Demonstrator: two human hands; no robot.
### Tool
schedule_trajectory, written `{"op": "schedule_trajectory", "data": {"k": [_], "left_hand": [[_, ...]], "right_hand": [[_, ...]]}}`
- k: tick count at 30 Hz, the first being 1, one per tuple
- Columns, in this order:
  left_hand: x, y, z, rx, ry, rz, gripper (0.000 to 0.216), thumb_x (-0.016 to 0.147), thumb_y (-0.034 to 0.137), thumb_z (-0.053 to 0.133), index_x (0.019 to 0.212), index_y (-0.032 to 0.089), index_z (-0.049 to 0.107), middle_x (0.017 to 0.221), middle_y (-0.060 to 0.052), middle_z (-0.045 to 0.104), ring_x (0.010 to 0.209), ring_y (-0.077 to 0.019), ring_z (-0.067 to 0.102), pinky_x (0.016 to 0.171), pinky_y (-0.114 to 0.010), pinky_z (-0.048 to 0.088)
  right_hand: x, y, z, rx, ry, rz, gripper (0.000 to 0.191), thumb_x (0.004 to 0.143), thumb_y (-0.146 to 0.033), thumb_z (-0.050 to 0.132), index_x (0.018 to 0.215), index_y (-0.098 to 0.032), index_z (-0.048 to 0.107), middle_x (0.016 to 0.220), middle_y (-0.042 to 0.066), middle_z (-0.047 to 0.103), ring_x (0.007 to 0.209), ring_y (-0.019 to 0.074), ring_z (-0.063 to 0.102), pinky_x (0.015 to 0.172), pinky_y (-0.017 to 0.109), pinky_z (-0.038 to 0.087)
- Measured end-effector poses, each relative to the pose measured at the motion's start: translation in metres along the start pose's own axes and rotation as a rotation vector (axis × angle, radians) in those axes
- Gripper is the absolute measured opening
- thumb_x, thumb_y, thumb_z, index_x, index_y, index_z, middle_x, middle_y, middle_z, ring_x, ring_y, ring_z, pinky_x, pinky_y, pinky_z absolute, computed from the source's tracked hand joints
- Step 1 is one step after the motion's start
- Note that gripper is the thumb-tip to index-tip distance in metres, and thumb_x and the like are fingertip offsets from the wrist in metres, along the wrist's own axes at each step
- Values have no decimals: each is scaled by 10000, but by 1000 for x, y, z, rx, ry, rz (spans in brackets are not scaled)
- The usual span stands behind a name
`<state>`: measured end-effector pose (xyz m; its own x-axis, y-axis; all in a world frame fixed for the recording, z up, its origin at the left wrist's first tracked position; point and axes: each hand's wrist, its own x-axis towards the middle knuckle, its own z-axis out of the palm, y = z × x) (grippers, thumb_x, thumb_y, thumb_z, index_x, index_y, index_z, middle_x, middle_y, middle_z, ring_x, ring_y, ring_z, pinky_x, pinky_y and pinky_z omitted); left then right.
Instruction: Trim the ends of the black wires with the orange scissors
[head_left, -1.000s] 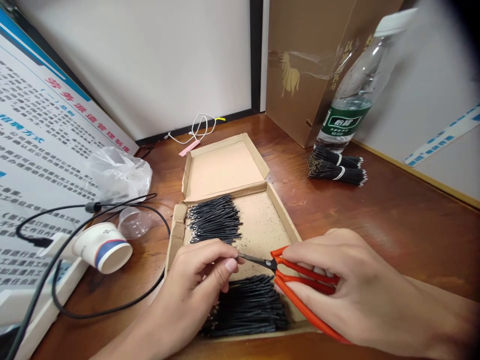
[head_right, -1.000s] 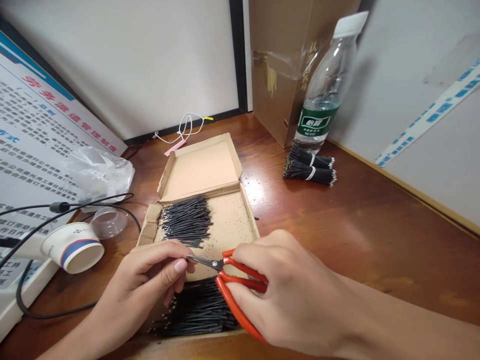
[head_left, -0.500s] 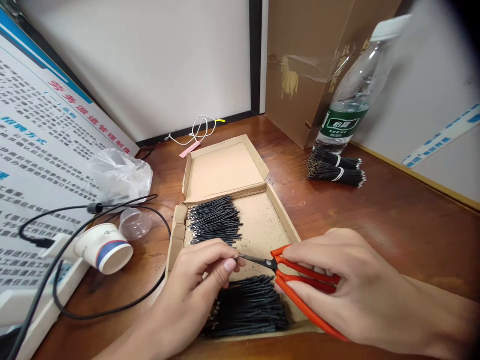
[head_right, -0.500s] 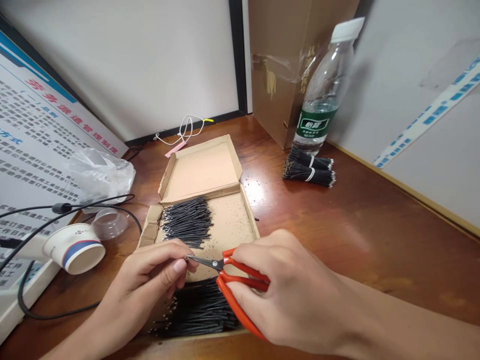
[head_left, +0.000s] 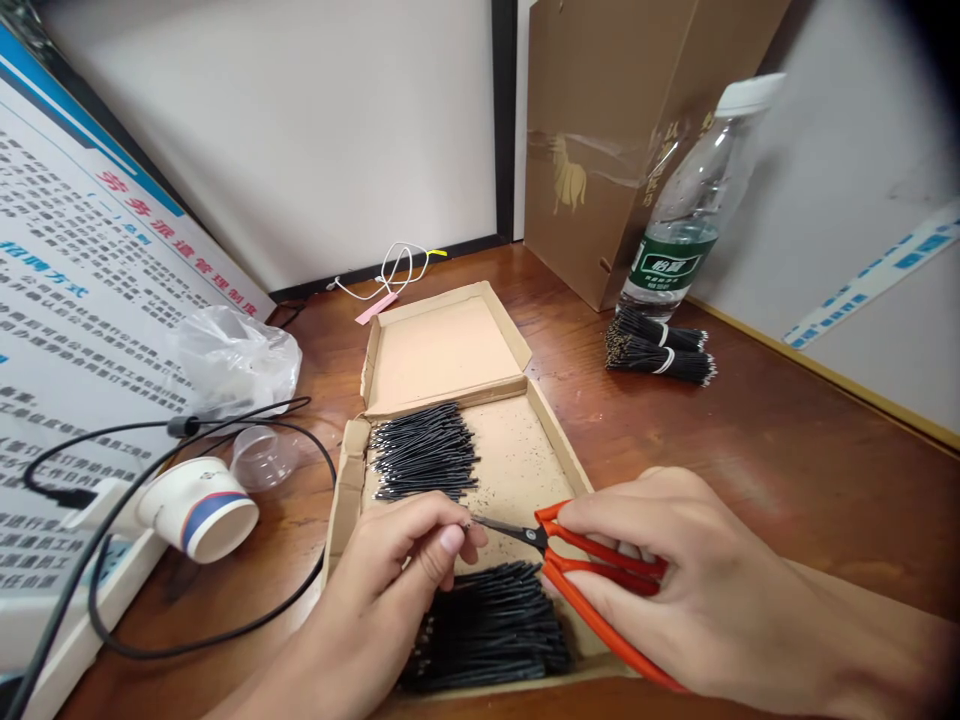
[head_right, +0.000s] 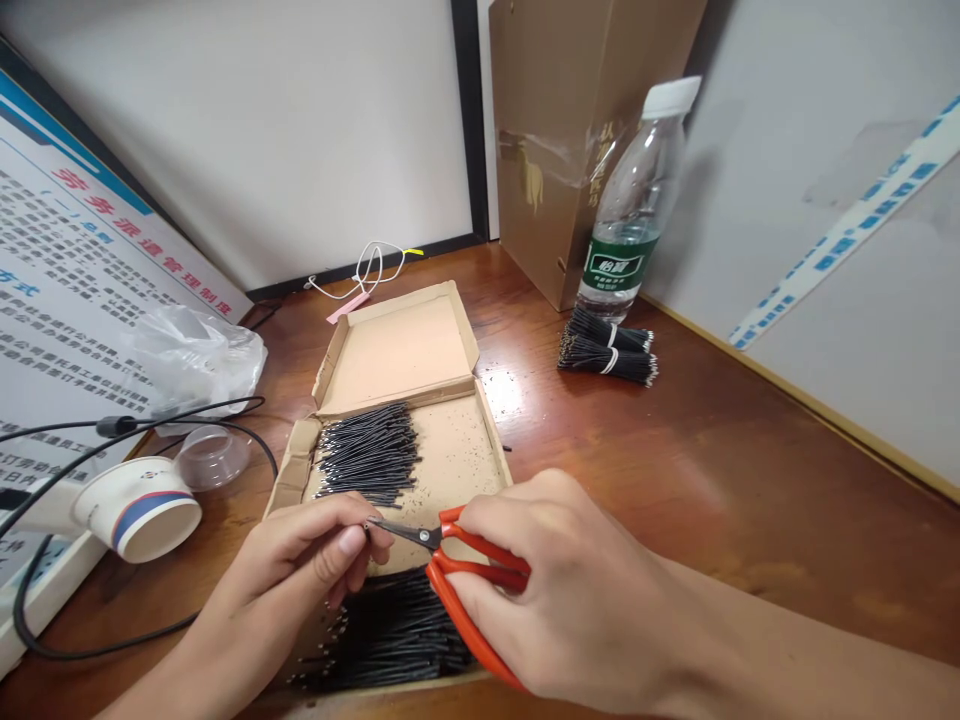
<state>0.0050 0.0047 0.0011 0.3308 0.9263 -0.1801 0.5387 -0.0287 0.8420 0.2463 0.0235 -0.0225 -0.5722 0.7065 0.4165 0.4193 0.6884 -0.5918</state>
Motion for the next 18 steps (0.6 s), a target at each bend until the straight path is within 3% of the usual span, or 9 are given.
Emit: {"op": "schedule_trajectory", "data": {"k": [4, 10, 18], "left_hand": [[0, 1, 1, -18, -10, -7, 307, 1050, 361, 435, 899, 194, 643, 794, -10, 594, 741, -150, 530, 646, -244, 399], [-3, -4, 2, -39, -17, -19, 319, 1052, 383, 429, 894, 188, 626, 804, -16, 585, 750, -157, 514, 654, -251, 397], [0, -3, 2, -94, -14, -28, 320, 1056, 395, 428, 909, 194, 629, 796, -6, 564, 751, -150, 505, 642, -246, 383]], "right_hand": [[2, -2, -2, -13, -26, -2, 249, 894, -142, 536, 651, -182, 504, 529, -86, 378, 466, 75, 267, 489, 252, 265], [4, 2, -1, 11, -19, -34, 322, 895, -124, 532, 620, -207, 388, 556, -88, 277, 478, 83, 211, 466, 258, 225], [3, -1, -1, -11, 1, -3, 260, 886, -144, 547, 638, -186, 480, 533, -89, 339, 475, 77, 239, 483, 247, 254]]}}
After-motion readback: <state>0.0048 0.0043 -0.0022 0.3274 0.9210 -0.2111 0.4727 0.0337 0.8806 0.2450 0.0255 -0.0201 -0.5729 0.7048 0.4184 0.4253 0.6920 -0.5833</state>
